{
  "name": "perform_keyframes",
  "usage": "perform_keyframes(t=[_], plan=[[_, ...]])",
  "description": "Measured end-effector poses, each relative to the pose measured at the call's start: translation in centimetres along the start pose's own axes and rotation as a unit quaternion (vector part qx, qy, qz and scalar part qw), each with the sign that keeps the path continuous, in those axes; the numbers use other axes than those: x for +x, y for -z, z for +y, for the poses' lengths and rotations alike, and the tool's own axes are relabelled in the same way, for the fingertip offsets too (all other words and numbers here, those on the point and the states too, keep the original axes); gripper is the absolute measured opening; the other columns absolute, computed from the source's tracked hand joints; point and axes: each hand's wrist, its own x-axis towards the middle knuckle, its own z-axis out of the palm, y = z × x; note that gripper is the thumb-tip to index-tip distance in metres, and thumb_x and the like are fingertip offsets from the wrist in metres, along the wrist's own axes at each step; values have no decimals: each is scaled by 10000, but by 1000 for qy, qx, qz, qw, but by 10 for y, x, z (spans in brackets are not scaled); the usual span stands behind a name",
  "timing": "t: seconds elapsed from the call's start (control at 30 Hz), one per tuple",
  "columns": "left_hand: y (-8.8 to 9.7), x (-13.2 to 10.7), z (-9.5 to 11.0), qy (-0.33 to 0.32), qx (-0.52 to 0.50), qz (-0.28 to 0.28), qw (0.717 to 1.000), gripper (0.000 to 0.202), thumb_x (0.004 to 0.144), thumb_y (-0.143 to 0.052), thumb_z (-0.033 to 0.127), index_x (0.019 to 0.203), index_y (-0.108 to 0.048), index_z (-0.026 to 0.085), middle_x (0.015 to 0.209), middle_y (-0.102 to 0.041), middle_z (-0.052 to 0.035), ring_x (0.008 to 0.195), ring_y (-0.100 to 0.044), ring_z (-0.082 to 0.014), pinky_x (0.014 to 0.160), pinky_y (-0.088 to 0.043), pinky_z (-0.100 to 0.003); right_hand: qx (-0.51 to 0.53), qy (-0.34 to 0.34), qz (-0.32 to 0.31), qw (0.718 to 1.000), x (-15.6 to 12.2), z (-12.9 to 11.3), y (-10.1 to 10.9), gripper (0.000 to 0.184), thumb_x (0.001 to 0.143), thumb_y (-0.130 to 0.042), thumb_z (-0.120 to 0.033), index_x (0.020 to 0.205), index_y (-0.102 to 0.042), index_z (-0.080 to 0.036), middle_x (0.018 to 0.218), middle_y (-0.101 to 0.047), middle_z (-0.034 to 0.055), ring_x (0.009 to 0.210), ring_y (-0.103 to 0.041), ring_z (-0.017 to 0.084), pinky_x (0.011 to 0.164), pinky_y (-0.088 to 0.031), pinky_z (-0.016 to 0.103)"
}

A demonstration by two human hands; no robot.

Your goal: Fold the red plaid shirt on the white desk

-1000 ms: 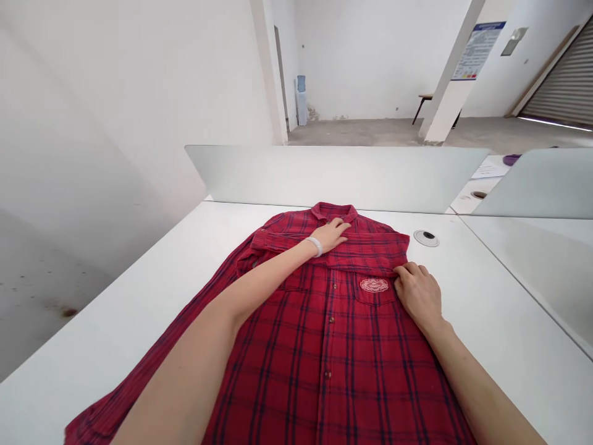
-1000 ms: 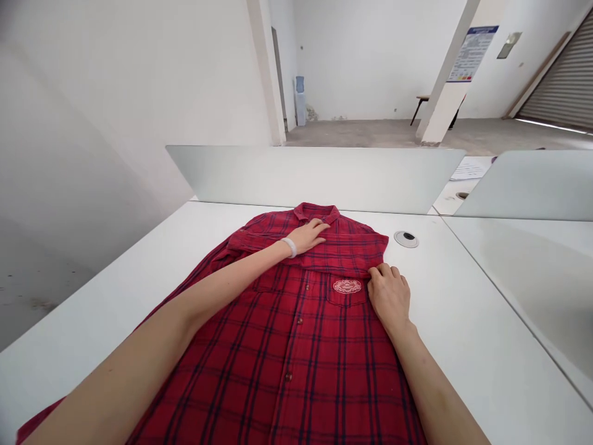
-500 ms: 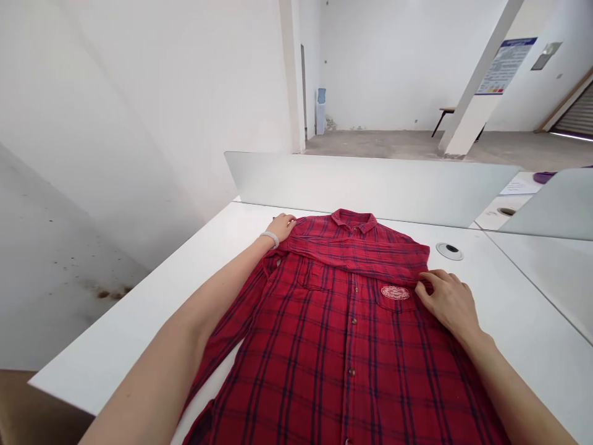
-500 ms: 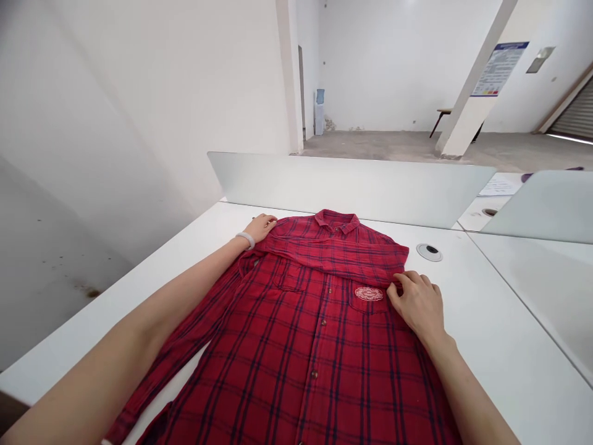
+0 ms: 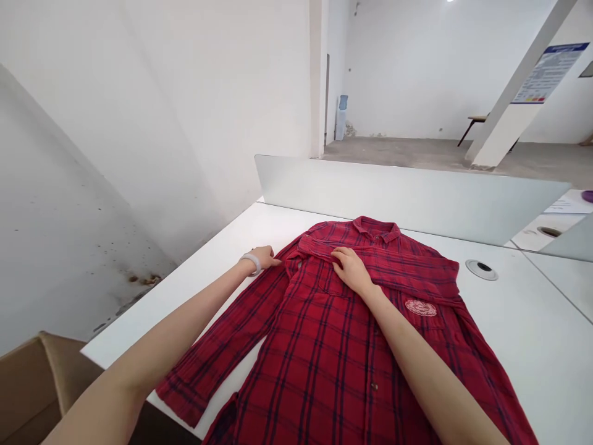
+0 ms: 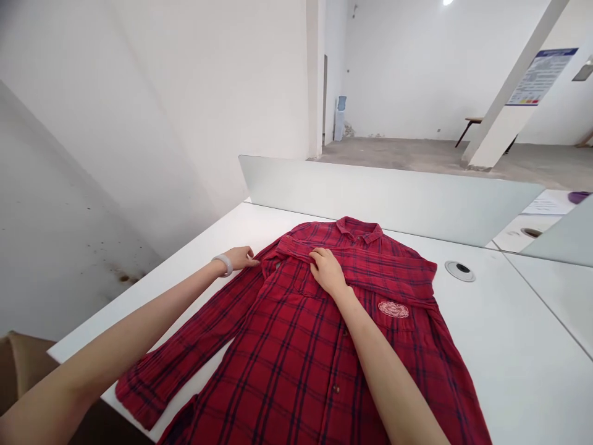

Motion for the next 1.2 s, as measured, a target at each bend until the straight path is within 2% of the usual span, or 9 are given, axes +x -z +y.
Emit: perform_keyframes(t=[0.17,0.33,0.47,0.57,0.73,0.87,1.0,1.1,1.2], plan=[[1,-15,-39,21,-13,12,1000,123,776,-552,289,722,-631,211,824,-722,-37,837,-662,-203,731,-465,-250,9,-5,11,1000,0,8,-19,288,882,-465,-186,1081,-671,-163,1152,-619,103,1095,-525,204,974,-441,367],[23,25,-73,86,-25,97,991,187,859,-438,234,896,-609,168,980,-702,-112,954,-641,-236,798,-449,-284,-16,11,-7,1000,-4,10,-14,329,890,-450,-181,1147,-655,-190,1215,-597,96,1132,-510,209,983,-443,390],[20,52,-78,83,-45,133,987,214,885,-446,276,987,-599,168,1054,-689,-107,996,-628,-217,832,-440,-261,-55,46,-37,997,-4,10,-13,417,884,-437,-146,1256,-594,-248,1353,-527,59,1217,-451,223,994,-436,422],[12,54,-74,60,-67,138,986,289,931,-387,331,1086,-589,195,1094,-687,-70,1021,-620,-197,865,-430,-252,-65,55,-53,995,-5,11,-14,439,884,-423,-140,1280,-578,-249,1369,-518,53,1232,-441,232,1004,-426,442],[11,32,-80,58,-93,132,985,396,958,-302,367,1202,-559,191,1171,-664,-57,1064,-605,-198,891,-423,-251,-63,66,-57,994,-6,15,-15,433,888,-399,-144,1278,-576,-208,1366,-520,68,1242,-439,226,1027,-406,436],[14,2,-104,77,-100,110,986,406,907,-418,368,1237,-545,168,1166,-669,-65,1051,-613,-198,897,-423,-244,-45,88,-58,993,-6,18,-13,417,889,-386,-160,1251,-590,-186,1345,-536,76,1236,-454,220,1044,-384,437],[10,-30,-128,82,-88,73,990,446,907,-403,372,1276,-516,148,1184,-656,-79,972,-637,-187,884,-423,-245,-22,70,-54,996,5,10,-6,337,902,-413,-259,1087,-672,-146,1209,-624,106,1133,-538,224,1007,-413,399],[6,-52,-142,88,-76,61,991,412,927,-336,354,1196,-579,159,1174,-656,-77,942,-641,-184,839,-432,-241,5,55,-23,998,24,-3,-8,330,907,-420,-295,1013,-687,-134,1103,-661,116,1039,-586,217,974,-433,369],[1,-73,-154,118,-70,53,989,464,929,-303,426,1034,-654,141,1079,-678,-115,968,-627,-236,819,-439,-283,32,67,-6,997,41,-17,-24,319,885,-453,-282,1053,-672,-122,1108,-645,128,1027,-582,231,956,-441,383]])
